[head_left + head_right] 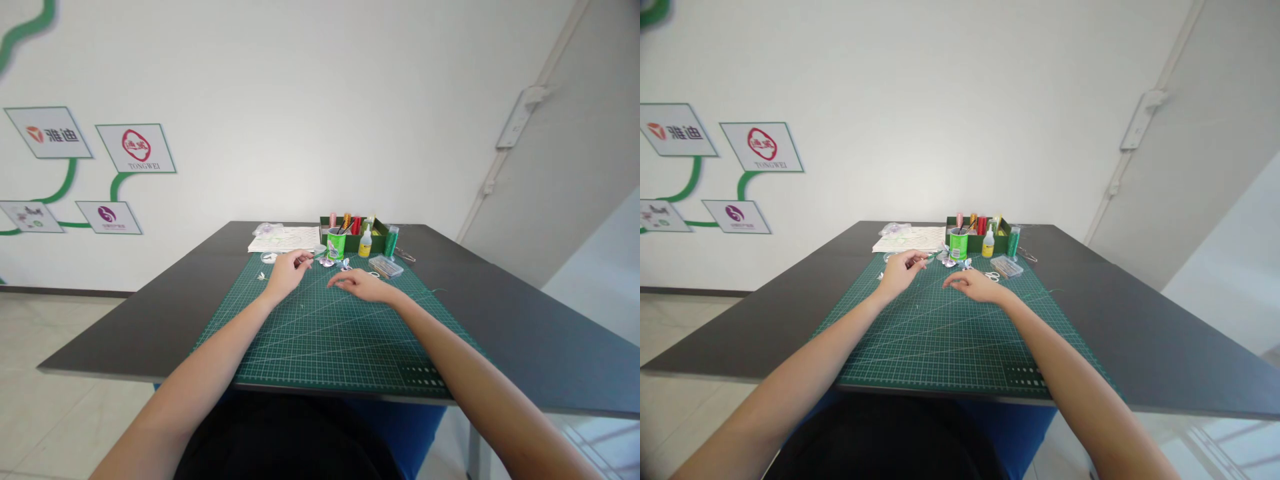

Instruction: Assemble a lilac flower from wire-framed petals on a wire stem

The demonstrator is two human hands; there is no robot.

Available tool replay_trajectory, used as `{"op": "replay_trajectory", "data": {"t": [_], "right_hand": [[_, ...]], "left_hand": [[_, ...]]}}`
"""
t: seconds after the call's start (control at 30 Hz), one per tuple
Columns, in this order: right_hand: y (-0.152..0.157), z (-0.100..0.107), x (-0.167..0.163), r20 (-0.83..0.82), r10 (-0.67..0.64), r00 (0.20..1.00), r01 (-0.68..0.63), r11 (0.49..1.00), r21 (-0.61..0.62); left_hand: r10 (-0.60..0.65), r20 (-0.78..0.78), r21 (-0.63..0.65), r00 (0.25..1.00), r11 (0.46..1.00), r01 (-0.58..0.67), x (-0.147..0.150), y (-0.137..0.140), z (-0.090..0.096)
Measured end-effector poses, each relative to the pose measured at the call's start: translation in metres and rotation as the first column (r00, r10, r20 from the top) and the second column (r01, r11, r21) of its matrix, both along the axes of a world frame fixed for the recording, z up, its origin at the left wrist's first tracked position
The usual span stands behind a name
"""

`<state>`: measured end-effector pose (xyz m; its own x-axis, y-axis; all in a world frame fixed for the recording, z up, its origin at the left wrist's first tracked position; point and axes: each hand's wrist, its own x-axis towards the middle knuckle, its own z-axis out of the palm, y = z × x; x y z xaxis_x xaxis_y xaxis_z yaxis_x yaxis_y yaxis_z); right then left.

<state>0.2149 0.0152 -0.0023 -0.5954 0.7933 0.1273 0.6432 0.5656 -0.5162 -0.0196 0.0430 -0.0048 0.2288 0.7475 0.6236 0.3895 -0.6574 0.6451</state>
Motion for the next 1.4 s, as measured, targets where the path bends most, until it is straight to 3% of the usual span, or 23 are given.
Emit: {"op": "replay_trajectory", "data": {"t": [0.2,0.43,0.97,1.2,1.4], "right_hand": [[-0.003,0.005,0.004,-0.074,0.104,0.992,-0.112,0.987,-0.114],[-0.008,0.014,0.010,-0.292,0.200,0.935,-0.293,0.900,-0.323],[-0.019,0.031,0.019,-0.514,0.221,0.829,-0.471,0.771,-0.429],[-0.015,0.028,0.026,-0.673,0.109,0.732,-0.485,0.777,-0.401],[-0.009,0.024,0.033,-0.684,0.043,0.728,-0.439,0.796,-0.417]], "left_hand": [[0.043,-0.032,-0.001,0.999,0.999,-0.044,-0.004,0.006,-0.004],[0.058,-0.077,-0.004,0.995,0.998,-0.059,-0.006,0.010,-0.007],[-0.030,-0.251,0.006,0.968,0.999,0.033,0.003,-0.001,-0.014],[-0.045,-0.465,0.115,0.884,0.987,0.111,0.009,-0.016,-0.011],[-0.051,-0.535,0.120,0.843,0.983,0.136,0.008,-0.017,-0.013]]}}
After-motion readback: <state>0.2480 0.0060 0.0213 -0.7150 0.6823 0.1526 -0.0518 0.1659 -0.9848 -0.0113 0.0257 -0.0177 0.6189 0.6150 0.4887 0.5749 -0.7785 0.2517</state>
